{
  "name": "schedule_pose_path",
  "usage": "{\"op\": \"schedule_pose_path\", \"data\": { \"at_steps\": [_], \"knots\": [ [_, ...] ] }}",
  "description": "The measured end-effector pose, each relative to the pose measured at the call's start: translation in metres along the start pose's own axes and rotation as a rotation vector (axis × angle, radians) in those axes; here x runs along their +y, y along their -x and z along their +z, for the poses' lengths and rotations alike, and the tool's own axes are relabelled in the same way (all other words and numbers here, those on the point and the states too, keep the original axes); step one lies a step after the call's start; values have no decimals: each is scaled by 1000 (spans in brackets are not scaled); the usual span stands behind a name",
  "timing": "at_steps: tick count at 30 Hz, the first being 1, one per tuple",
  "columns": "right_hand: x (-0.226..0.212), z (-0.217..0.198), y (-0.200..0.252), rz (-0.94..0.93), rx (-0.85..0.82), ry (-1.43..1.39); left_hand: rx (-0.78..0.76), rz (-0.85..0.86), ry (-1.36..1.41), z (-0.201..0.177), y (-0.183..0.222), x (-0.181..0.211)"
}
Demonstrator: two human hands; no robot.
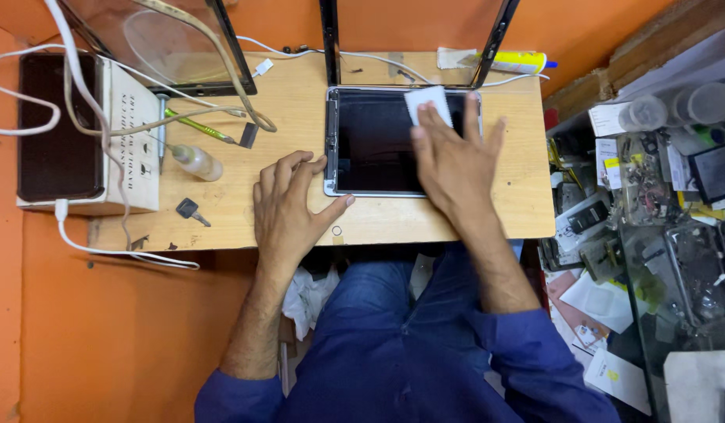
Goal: The person cleans the tablet screen with a cloth, applies adhesive around the edges of the tablet frame, and then places the screen back onto the frame. They press the screen into place and wipe the surface again.
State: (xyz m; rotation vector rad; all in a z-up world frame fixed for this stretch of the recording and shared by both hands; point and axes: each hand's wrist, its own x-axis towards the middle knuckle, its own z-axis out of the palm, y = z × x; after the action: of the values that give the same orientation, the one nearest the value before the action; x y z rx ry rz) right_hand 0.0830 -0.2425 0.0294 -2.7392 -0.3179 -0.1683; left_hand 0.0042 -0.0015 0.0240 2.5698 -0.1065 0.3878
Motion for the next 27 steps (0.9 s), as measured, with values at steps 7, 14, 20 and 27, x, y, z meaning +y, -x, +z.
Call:
{"op": "schedule_pose_path", "data": {
  "at_steps": [7,14,20,27],
  "knots": [
    [-23,8,46,-105,-12,19,-16,-9,0,5,3,-4],
    [-11,-7,70,-218,-28,-35,-27,-15,4,3,0,-4],
    [53,-38,97,-64,-11,-660,-45,-34,-18,3,-5,-1],
    [126,-16,106,428,746,-1311,-140,-110,-12,5,-13,-3]
  ]
}}
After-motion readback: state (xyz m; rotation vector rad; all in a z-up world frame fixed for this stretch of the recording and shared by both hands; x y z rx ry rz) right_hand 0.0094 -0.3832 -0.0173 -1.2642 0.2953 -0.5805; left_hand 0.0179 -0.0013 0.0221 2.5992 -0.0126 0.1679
